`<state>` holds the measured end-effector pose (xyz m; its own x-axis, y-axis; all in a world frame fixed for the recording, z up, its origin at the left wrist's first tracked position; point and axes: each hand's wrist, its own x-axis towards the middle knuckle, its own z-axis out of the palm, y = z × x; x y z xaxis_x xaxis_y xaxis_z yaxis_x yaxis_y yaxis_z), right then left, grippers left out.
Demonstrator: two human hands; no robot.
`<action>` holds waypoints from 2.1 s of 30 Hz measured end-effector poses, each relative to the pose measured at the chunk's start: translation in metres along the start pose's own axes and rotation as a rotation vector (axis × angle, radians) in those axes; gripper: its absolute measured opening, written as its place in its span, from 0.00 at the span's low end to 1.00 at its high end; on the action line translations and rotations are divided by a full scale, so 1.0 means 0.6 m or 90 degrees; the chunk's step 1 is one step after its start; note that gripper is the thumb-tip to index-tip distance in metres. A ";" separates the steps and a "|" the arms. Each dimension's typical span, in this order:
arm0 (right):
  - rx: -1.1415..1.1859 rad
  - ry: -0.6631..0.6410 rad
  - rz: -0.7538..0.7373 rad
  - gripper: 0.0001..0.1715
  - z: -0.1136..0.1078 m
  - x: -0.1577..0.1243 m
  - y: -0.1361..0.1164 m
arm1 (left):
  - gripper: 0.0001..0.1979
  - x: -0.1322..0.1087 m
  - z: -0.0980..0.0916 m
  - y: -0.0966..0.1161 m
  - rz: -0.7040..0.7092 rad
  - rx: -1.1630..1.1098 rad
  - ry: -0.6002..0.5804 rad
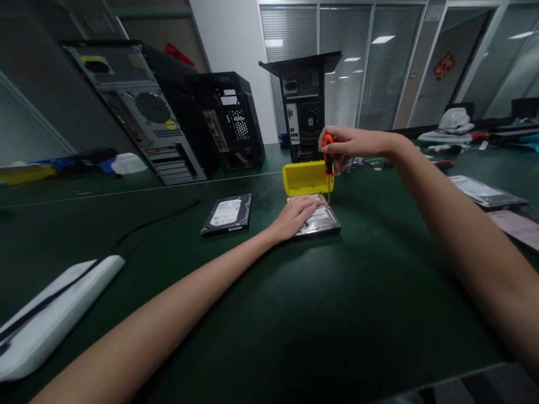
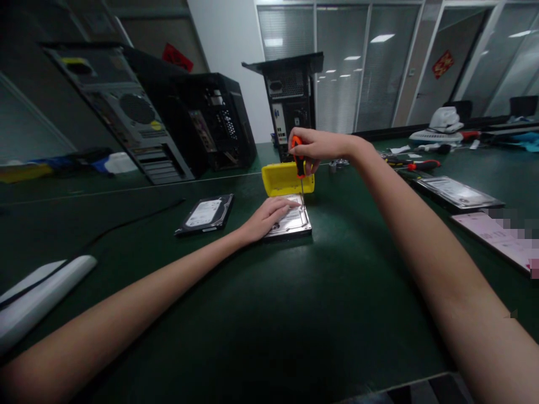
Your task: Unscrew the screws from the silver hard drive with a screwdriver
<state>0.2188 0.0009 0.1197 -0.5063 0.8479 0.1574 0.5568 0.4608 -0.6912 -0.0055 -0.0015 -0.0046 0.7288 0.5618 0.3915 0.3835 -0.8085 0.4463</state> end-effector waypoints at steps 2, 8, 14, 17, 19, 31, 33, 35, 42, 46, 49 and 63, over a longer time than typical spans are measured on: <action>0.008 -0.005 -0.020 0.07 0.000 0.002 0.003 | 0.16 -0.013 -0.002 0.009 0.013 0.004 0.008; 0.019 0.001 -0.048 0.07 0.010 0.001 -0.006 | 0.15 -0.025 0.002 0.021 -0.041 0.091 0.100; 0.017 0.002 -0.049 0.06 0.014 -0.002 -0.009 | 0.14 -0.024 0.003 0.016 -0.038 0.128 0.115; 0.019 0.002 -0.047 0.06 0.014 0.000 -0.006 | 0.15 -0.022 0.004 0.013 -0.031 0.106 0.112; 0.026 0.004 -0.043 0.06 0.015 0.000 -0.006 | 0.15 -0.021 0.004 0.012 -0.033 0.099 0.109; 0.001 0.017 -0.053 0.09 0.012 0.002 -0.005 | 0.15 -0.020 0.002 0.017 -0.038 0.133 0.094; -0.021 0.031 -0.052 0.11 0.010 0.004 -0.002 | 0.15 -0.019 0.000 0.021 -0.047 0.156 0.073; -0.032 0.050 -0.061 0.12 0.008 0.006 0.001 | 0.15 -0.019 -0.001 0.023 -0.057 0.162 0.055; -0.057 0.069 -0.095 0.19 0.006 0.003 0.001 | 0.16 -0.015 -0.003 0.018 -0.058 0.132 0.018; -0.100 0.067 -0.106 0.17 0.010 0.003 -0.008 | 0.18 -0.003 -0.011 0.018 -0.020 0.131 -0.044; -0.117 0.072 -0.111 0.14 0.015 0.002 -0.013 | 0.19 0.014 -0.013 0.023 0.003 0.159 -0.092; -0.046 0.062 -0.074 0.17 0.006 0.002 -0.007 | 0.20 0.040 0.017 0.027 -0.031 0.192 -0.045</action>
<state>0.2136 -0.0010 0.1199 -0.5063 0.8074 0.3030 0.5458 0.5720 -0.6123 0.0240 -0.0027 0.0040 0.7388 0.5967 0.3132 0.5629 -0.8020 0.1999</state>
